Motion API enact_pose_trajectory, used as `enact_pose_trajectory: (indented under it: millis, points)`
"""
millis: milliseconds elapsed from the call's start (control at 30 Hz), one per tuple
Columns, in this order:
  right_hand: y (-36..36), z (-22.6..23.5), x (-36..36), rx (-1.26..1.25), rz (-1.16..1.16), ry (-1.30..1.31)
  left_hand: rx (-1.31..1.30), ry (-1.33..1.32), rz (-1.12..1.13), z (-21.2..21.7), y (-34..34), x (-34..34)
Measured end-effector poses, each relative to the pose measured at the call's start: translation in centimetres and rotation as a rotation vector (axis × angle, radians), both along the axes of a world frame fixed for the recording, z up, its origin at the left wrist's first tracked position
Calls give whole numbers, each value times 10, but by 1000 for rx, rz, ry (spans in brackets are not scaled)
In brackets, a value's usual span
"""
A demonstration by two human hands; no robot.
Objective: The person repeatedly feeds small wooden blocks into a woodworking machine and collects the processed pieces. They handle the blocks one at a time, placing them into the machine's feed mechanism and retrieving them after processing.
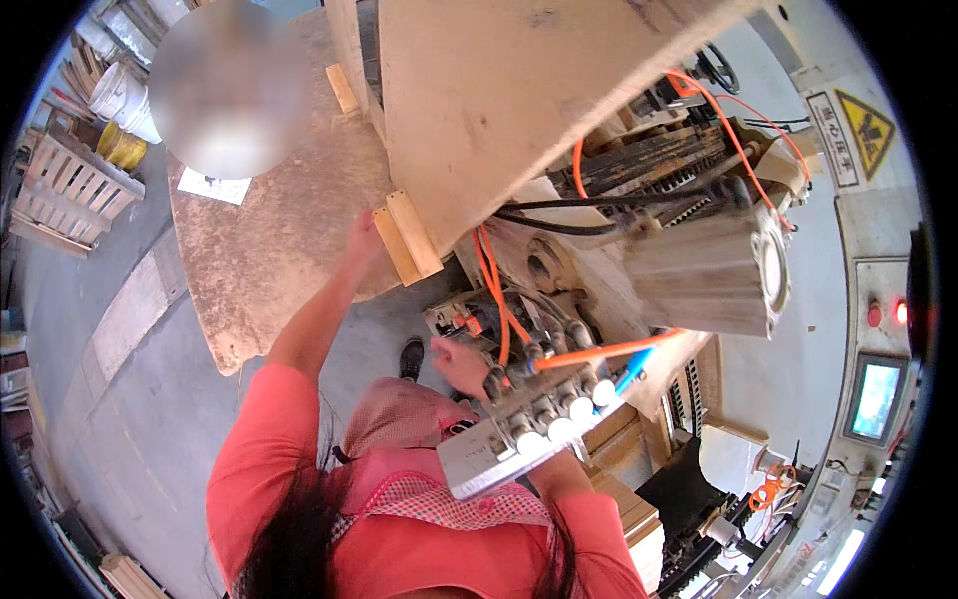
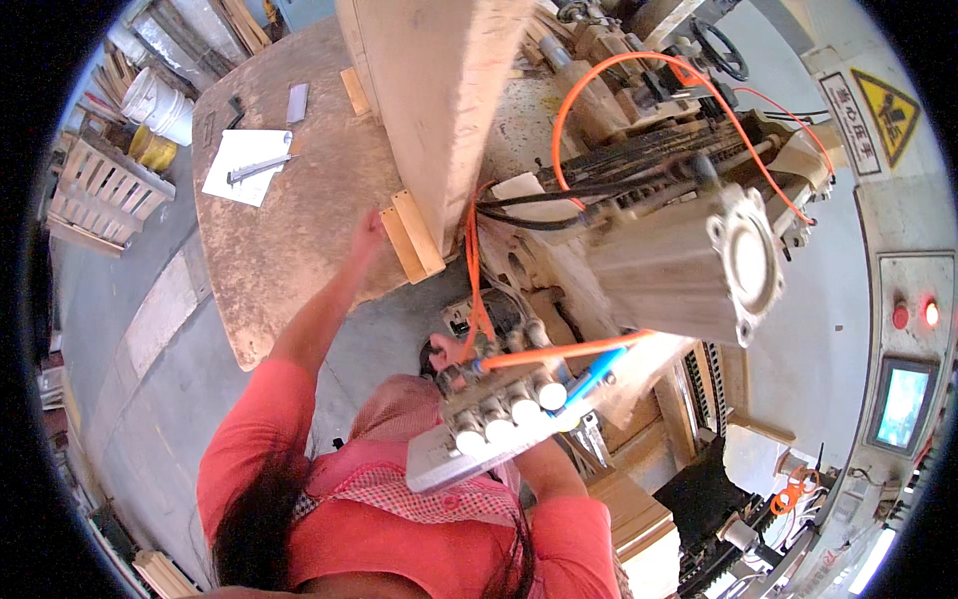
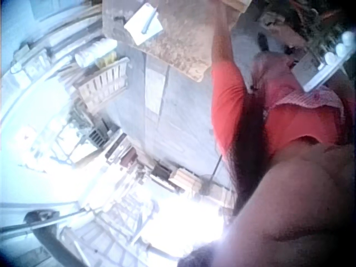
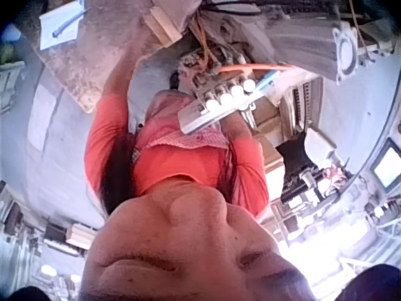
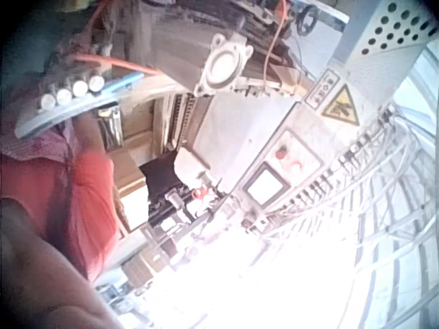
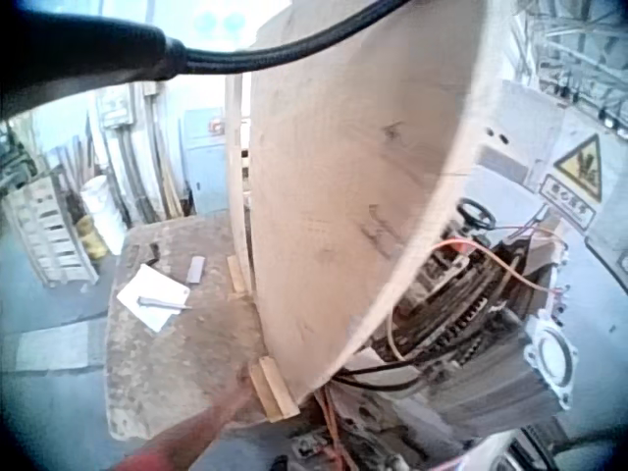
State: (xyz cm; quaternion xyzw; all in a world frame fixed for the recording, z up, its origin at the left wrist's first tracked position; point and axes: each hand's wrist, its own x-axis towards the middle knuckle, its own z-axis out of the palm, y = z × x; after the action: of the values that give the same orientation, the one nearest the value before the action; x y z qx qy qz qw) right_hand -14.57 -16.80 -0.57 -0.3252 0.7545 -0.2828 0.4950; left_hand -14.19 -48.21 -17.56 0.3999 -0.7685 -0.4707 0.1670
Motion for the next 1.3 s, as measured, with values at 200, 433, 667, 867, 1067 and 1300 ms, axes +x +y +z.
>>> enact_pose_trajectory:
  millis: [200,433,667,867,1067,1300]
  points:
    - [107,108,-3,-309,52,275,368,-121,-64,26,127,92]
    - [223,192,-118,-77,-299,522,280,-95,-398,162,279,82]
    - [298,146,-343,-89,-508,1202,-92,305,-643,240,396,21]
    - [274,118,-439,128,-297,1151,-115,12,-653,231,438,-10]
    - [265,110,-460,142,-231,1076,-192,46,-622,224,443,-10]
    - [261,93,-448,127,-209,1207,-248,45,-603,225,447,-15]
